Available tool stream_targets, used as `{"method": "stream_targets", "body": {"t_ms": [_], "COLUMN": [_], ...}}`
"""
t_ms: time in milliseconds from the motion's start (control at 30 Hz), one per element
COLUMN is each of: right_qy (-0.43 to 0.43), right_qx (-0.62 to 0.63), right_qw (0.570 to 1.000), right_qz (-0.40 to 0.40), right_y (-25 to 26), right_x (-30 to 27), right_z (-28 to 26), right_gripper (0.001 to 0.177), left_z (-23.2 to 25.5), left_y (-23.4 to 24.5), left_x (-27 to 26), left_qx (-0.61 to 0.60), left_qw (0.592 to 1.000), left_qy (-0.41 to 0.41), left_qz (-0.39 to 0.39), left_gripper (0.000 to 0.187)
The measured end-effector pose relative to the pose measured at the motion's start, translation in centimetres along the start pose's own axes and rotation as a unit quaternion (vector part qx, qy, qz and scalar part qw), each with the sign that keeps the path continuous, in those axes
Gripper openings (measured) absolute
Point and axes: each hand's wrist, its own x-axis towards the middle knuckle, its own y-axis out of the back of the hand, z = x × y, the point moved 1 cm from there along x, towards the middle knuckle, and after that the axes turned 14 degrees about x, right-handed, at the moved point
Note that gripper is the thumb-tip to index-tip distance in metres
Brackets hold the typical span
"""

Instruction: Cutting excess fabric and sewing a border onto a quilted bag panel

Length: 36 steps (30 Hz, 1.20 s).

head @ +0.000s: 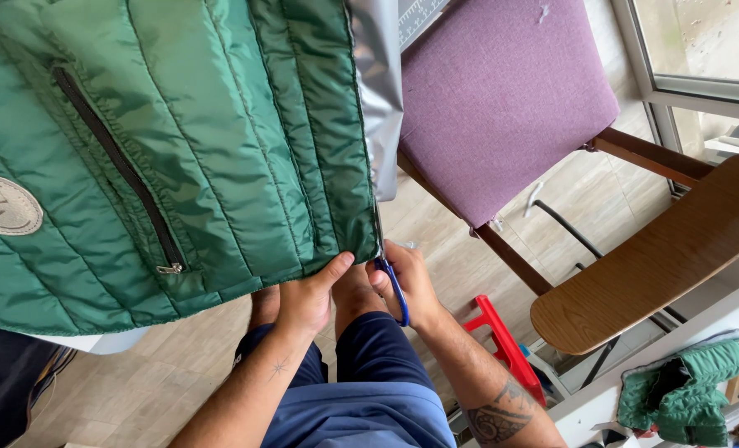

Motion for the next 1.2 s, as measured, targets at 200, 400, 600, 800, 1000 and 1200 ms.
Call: {"method": "stream_targets", "body": {"t_ms": [200,400,600,800,1000,1200], "right_qy": [0.007,0.039,0.021,0.025,0.031,0.049], "right_qx": [-0.015,0.004,0.021,0.016,0.028,0.033], "right_qw": [1.0,0.999,0.999,1.0,0.998,0.997], "right_qz": [0.004,0.037,0.023,0.008,0.036,0.057], "right_y": [0.2,-0.1,-0.1,0.0,0.0,-0.4], "right_x": [0.8,0.0,0.1,1.0,0.2,-0.4], "right_z": [-0.3,0.0,-0.2,-1.0,0.3,1.0], "right_gripper": [0.054,0.048,0.054,0.056,0.052,0.05], "left_z": [-0.5,-0.2,0.1,-0.4,-0.6,-0.5], "left_y": [-0.1,0.5,0.9,1.0,1.4,1.4], "left_x": [-1.1,-1.1,-1.4,-2.0,-2.3,-2.7], "left_qx": [0.016,0.034,0.075,0.057,0.057,0.07], "left_qw": [1.0,0.999,0.996,0.997,0.997,0.996], "left_qy": [0.003,-0.004,-0.021,-0.01,-0.005,-0.009], "left_qz": [-0.025,-0.039,-0.041,-0.047,-0.049,-0.052], "left_gripper": [0.058,0.059,0.06,0.064,0.068,0.07]}}
